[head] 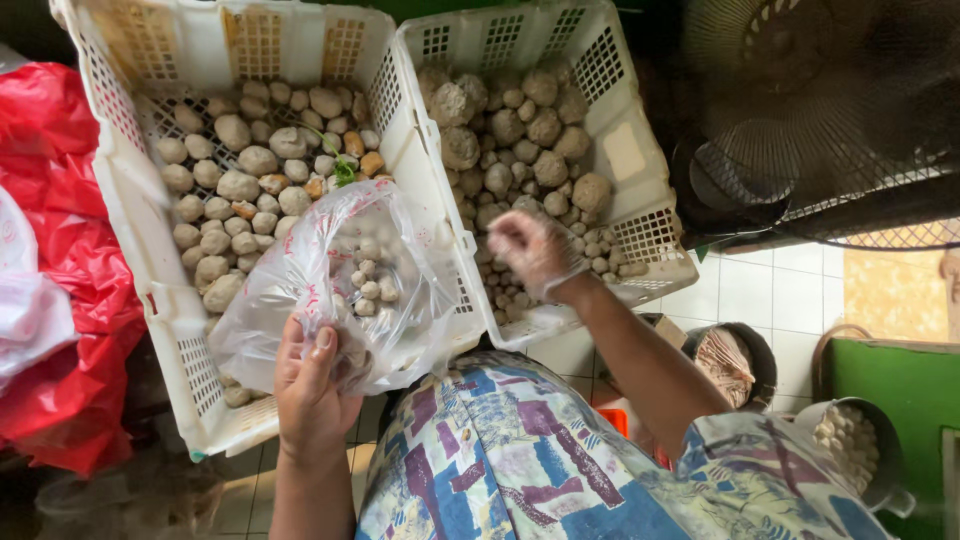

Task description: The person sorts round food items from white crates into a plastic bag, then transfers a batch from a blue colander into a crate. The person continues filling the bag with items from the crates.

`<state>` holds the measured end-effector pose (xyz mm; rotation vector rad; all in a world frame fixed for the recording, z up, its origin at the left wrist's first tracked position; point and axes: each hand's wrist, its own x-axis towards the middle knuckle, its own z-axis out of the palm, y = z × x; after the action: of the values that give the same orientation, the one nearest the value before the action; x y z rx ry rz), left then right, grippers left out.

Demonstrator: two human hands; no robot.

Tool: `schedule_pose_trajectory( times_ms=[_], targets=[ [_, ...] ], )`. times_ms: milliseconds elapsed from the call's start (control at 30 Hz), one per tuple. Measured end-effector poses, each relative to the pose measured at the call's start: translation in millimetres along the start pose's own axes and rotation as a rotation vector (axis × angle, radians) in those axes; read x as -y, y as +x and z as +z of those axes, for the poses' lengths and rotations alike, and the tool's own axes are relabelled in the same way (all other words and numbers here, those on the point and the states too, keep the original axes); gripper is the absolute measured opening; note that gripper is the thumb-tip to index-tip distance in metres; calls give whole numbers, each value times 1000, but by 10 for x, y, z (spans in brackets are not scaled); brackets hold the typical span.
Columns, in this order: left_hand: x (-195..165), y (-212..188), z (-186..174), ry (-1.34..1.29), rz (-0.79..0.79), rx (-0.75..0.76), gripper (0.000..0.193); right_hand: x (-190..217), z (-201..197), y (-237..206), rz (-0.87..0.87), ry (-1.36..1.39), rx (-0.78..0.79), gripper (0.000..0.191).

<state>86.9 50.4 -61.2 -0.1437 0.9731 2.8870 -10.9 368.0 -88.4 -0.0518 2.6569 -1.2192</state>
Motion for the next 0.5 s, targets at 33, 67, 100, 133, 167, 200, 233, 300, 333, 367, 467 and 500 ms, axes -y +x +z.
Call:
schedule_pose_trajectory(
  times_ms=[33,67,100,133,167,200,233,300,333,367,467,500],
  targets=[
    [3,-1,-15,5,-23,-11,42,-192,-113,114,67,-66,-70,19],
    [10,2,-32,11,-44,-22,43,-376,-190,176,131,-131,-141,17],
    [6,17,-55,18,-61,-32,44,-554,-262,172,153,-268,-85,16],
    [4,35,-78,7,-63,-19,42,-705,-292,187,174,-405,-26,15],
    [11,49,-95,-2,-66,-9,41,-825,-243,223,118,-423,49,22],
    [12,59,-109,-10,-71,-3,40,-926,-188,243,65,-440,129,32],
    [14,72,-119,-14,-67,0,39,-1012,-136,251,15,-453,210,42],
    [19,93,-112,-20,-63,8,38,-1106,12,361,171,-658,316,32],
    [21,95,-94,-28,-54,31,36,-1131,60,415,248,-759,372,28],
    [10,96,-74,-34,-42,51,34,-1151,80,443,202,-797,402,32],
    [-28,90,17,-4,-10,-8,37,-1137,2,568,86,-877,451,38],
    [-42,94,45,18,-5,-46,38,-1161,-55,585,91,-867,440,36]
  ],
)
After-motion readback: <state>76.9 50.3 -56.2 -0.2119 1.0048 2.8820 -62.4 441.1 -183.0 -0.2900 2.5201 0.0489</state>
